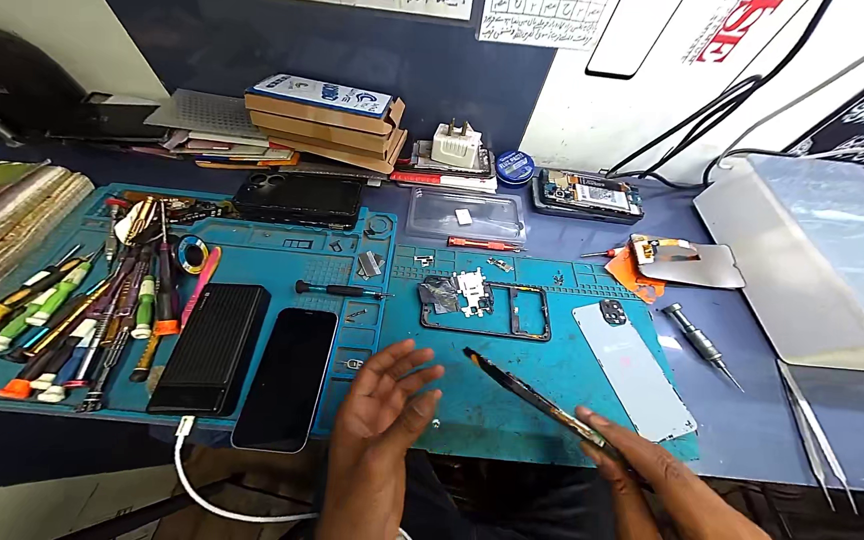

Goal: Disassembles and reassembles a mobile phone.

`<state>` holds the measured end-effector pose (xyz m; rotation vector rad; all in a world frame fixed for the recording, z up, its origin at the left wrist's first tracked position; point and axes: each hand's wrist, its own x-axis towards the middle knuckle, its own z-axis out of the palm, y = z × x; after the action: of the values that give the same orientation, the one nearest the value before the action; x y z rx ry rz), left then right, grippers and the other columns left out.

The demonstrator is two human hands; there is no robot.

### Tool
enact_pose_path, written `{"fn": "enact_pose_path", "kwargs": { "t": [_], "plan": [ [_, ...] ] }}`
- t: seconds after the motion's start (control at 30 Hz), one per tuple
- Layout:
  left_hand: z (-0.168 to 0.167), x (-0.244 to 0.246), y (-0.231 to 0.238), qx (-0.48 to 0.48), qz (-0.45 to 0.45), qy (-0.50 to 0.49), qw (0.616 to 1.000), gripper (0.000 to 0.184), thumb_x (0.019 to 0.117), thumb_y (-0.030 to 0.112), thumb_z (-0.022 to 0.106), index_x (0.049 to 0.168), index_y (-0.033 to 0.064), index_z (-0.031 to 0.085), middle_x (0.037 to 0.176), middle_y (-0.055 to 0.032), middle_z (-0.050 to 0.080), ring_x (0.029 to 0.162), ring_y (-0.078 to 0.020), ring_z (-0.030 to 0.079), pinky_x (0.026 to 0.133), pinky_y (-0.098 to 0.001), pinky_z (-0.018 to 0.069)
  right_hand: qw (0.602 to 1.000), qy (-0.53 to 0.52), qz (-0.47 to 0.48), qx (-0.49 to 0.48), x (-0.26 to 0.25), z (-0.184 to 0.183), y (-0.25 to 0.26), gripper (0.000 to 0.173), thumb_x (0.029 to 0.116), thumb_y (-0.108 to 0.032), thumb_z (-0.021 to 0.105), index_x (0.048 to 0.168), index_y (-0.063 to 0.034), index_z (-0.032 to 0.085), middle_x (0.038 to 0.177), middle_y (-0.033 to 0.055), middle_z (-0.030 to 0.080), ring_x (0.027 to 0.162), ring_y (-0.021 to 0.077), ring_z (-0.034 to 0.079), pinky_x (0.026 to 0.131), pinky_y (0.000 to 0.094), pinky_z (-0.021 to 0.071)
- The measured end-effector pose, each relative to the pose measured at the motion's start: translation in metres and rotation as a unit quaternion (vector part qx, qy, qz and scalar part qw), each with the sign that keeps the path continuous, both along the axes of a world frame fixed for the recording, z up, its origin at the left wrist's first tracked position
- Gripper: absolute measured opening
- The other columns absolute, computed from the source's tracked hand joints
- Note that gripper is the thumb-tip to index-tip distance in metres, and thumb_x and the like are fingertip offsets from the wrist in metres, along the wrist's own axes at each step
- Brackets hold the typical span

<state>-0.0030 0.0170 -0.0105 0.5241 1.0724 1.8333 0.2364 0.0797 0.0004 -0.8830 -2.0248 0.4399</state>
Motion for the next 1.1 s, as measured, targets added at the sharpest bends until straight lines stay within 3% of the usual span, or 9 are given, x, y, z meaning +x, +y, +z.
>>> {"fn": "enact_pose_path", "kwargs": {
  "t": [0.17,0.27,0.37,0.5,0.6,0.97,1.1],
  "plan": [
    [-0.002,-0.009,-0.007,0.006,0.046,0.104,0.993,0.051,0.0889,0.01,0.073,0.136,0.0081,0.054,0.13,-0.0157,0.064,0.12,-0.031,0.064,0.101,-0.0438,0.0553,0.991,-0.066,-0.004,0.12,0.003,-0.024,0.022,0.026,0.1015,-0.006,0.052,0.117,-0.0051,0.074,0.115,0.0129,0.077,0.117,0.0213,0.071,0.102,0.0342,0.0577],
    [-0.012,-0.006,-0.011,0.007,0.046,0.244,0.969,0.06,0.0863,0.013,0.077,0.139,0.005,0.048,0.134,-0.0146,0.061,0.126,-0.0316,0.06,0.107,-0.0447,0.0523,0.985,-0.081,-0.003,0.15,-0.001,-0.034,0.03,0.029,0.1004,-0.003,0.05,0.115,-0.0044,0.075,0.115,0.0135,0.077,0.117,0.0232,0.071,0.104,0.0362,0.0568],
    [-0.022,-0.001,-0.02,-0.025,0.022,0.439,0.898,0.076,0.0852,0.029,0.082,0.147,0.0068,0.044,0.147,-0.0103,0.053,0.137,-0.0245,0.051,0.113,-0.0455,0.0469,0.983,-0.083,0.001,0.163,-0.003,-0.042,0.036,0.03,0.0998,-0.003,0.049,0.115,-0.004,0.075,0.116,0.0139,0.076,0.118,0.0247,0.07,0.106,0.0384,0.0558],
    [-0.023,0.007,-0.021,-0.074,-0.007,0.591,0.803,0.085,0.0833,0.043,0.082,0.149,0.0044,0.044,0.153,-0.0179,0.046,0.143,-0.0256,0.045,0.114,-0.0415,0.0456,0.982,-0.081,0.0,0.17,-0.006,-0.045,0.04,0.03,0.0995,-0.003,0.049,0.115,-0.0047,0.076,0.116,0.0134,0.077,0.119,0.0252,0.07,0.107,0.0395,0.0548],
    [-0.025,0.01,-0.018,-0.09,0.007,0.629,0.772,0.079,0.0874,0.04,0.078,0.149,0.0043,0.046,0.153,-0.0181,0.047,0.141,-0.0262,0.048,0.112,-0.0402,0.0472,0.982,-0.074,0.002,0.174,-0.01,-0.047,0.041,0.03,0.0997,-0.002,0.05,0.115,-0.0047,0.076,0.116,0.0127,0.077,0.119,0.0251,0.07,0.108,0.0408,0.0543],
    [-0.032,0.01,-0.008,-0.096,0.014,0.661,0.744,0.062,0.0953,0.038,0.068,0.148,0.011,0.051,0.155,-0.0145,0.046,0.135,-0.0239,0.054,0.103,-0.0364,0.0537,0.982,-0.093,0.011,0.162,-0.012,-0.051,0.045,0.034,0.0995,-0.002,0.049,0.116,-0.01,0.077,0.12,0.0084,0.077,0.123,0.0243,0.068,0.113,0.0464,0.0502],
    [-0.033,0.007,-0.009,-0.082,-0.013,0.68,0.729,0.055,0.099,0.039,0.061,0.147,0.0141,0.055,0.157,-0.0106,0.047,0.146,-0.0277,0.043,0.116,-0.0414,0.0441,0.983,-0.135,0.039,0.119,-0.002,-0.049,0.04,0.033,0.1019,-0.009,0.05,0.123,-0.0143,0.075,0.128,0.005,0.074,0.129,0.0239,0.064,0.116,0.0526,0.0458]
  ]
}}
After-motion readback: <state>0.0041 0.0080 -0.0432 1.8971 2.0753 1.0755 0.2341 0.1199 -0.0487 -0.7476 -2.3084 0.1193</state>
